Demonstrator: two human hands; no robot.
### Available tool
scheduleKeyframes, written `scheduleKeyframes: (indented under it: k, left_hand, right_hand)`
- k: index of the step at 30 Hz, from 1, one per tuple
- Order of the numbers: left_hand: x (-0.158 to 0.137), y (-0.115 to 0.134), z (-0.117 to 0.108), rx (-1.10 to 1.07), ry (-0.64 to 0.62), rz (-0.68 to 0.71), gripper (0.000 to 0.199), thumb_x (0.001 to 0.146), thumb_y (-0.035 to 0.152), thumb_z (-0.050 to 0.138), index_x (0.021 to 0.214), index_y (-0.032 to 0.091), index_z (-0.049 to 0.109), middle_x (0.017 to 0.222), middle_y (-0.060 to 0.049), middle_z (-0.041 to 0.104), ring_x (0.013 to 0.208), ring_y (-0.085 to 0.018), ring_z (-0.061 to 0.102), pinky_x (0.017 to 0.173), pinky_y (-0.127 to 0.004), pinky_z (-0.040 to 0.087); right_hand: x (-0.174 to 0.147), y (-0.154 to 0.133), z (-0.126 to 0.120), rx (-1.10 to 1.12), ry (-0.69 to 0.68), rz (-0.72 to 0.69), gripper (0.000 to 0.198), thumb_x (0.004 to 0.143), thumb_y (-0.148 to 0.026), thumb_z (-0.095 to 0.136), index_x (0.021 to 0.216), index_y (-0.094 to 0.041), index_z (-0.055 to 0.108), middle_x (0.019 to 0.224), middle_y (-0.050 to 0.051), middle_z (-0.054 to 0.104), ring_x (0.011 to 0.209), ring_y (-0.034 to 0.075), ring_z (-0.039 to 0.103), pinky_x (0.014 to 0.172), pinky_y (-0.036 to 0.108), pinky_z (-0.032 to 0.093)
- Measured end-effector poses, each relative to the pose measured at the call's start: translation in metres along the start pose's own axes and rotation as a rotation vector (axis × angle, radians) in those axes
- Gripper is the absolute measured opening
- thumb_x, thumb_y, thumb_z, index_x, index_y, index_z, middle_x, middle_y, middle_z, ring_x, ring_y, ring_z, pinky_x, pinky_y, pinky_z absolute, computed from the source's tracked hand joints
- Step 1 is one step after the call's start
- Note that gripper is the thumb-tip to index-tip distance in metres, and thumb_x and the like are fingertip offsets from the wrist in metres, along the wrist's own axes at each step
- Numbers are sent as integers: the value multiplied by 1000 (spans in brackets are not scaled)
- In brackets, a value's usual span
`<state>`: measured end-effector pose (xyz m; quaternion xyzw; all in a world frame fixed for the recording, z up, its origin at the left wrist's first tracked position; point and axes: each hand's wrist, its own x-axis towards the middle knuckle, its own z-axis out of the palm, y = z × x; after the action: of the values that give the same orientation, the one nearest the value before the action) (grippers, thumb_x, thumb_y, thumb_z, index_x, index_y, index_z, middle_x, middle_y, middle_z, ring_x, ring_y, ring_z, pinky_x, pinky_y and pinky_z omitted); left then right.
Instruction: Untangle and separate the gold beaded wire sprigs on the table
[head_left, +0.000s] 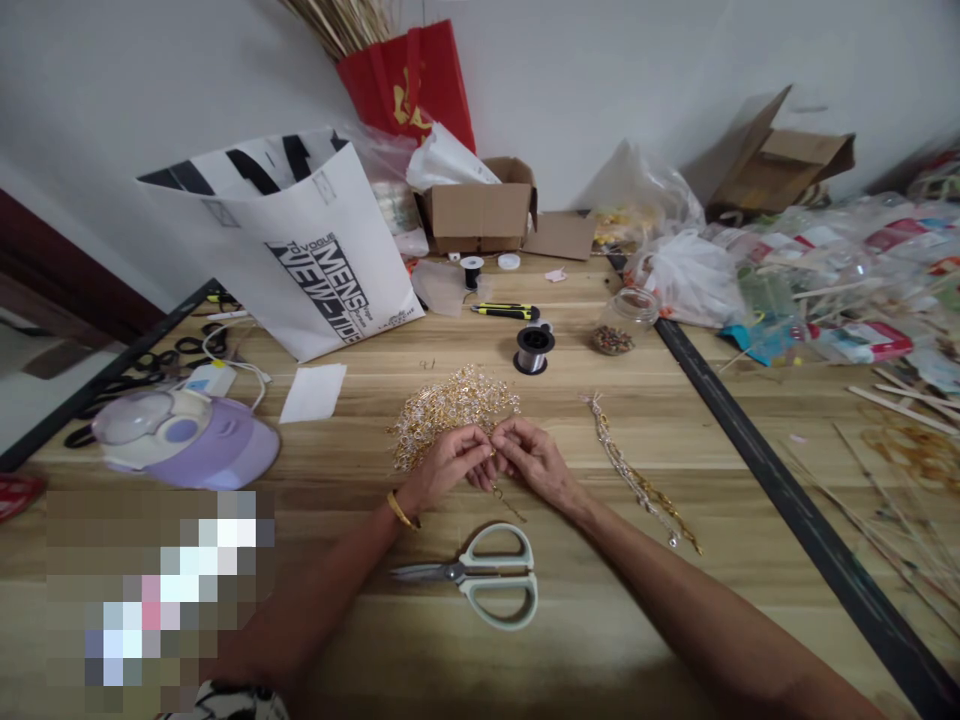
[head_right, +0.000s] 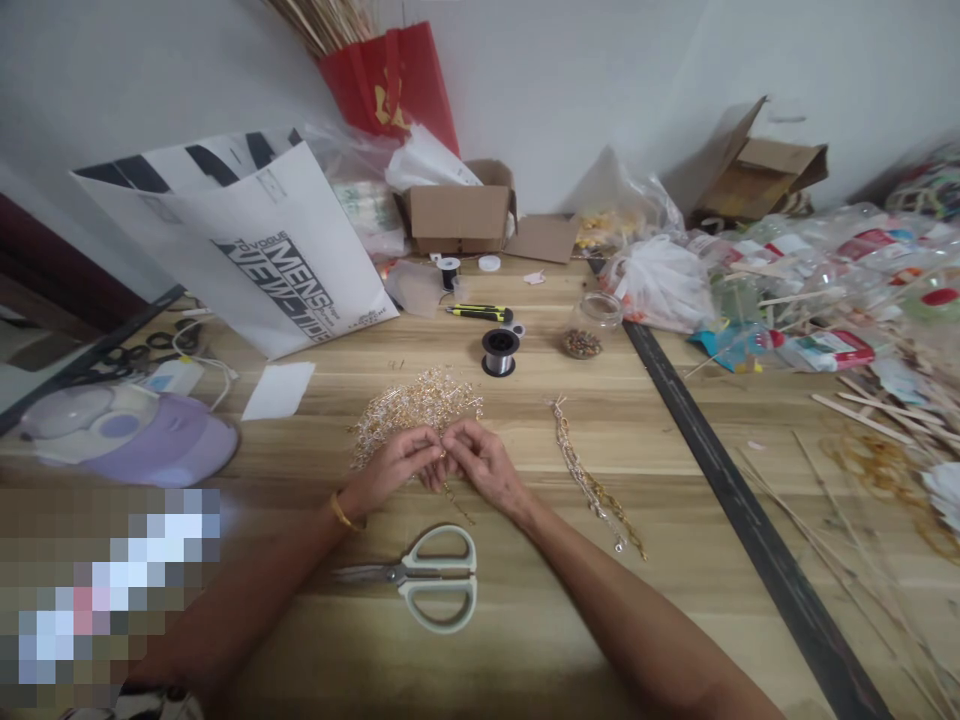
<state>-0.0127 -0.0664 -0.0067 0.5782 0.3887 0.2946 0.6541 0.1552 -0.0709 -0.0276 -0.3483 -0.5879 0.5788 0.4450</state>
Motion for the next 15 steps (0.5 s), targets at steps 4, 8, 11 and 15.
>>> scheduleKeyframes:
  k: [4, 8, 11, 15]
  left_hand:
    - [0, -2, 2, -8, 3, -16, 31, 81, 43, 59, 79, 13, 50, 64, -2, 63, 50, -12, 62, 48, -21, 49]
    - [-1, -2, 3, -23, 3, -23, 31, 80, 43, 60, 78, 14, 49, 60, -2, 64, 50, -12, 62, 48, -21, 50]
    - [-2, -1, 3, -46, 1, -25, 31, 80, 43, 60, 78, 14, 49, 59, -2, 65, 48, -12, 62, 47, -21, 50]
    - [-2, 0, 3, -60, 8, -25, 31, 80, 43, 60, 77, 14, 49, 59, -2, 64, 48, -12, 62, 46, -20, 50]
  right_hand:
    - [-2, 0, 1, -131, 29, -61, 26, 89, -43, 50, 84, -18, 52, 57, -4, 51, 50, 10, 46, 50, 21, 37]
    - [-4, -2, 0, -280, 52, -118, 25, 91, -40, 46, 82, -18, 52, 61, -2, 52, 54, 10, 48, 52, 21, 38]
    - [-4, -4, -1, -329, 59, -121, 23, 92, -37, 44, 81, -18, 51, 61, -3, 51, 54, 10, 46, 52, 21, 37]
    - [-4, -5, -1, -357, 68, -125, 21, 93, -34, 43, 80, -18, 50, 60, -4, 48, 52, 10, 44, 51, 21, 37]
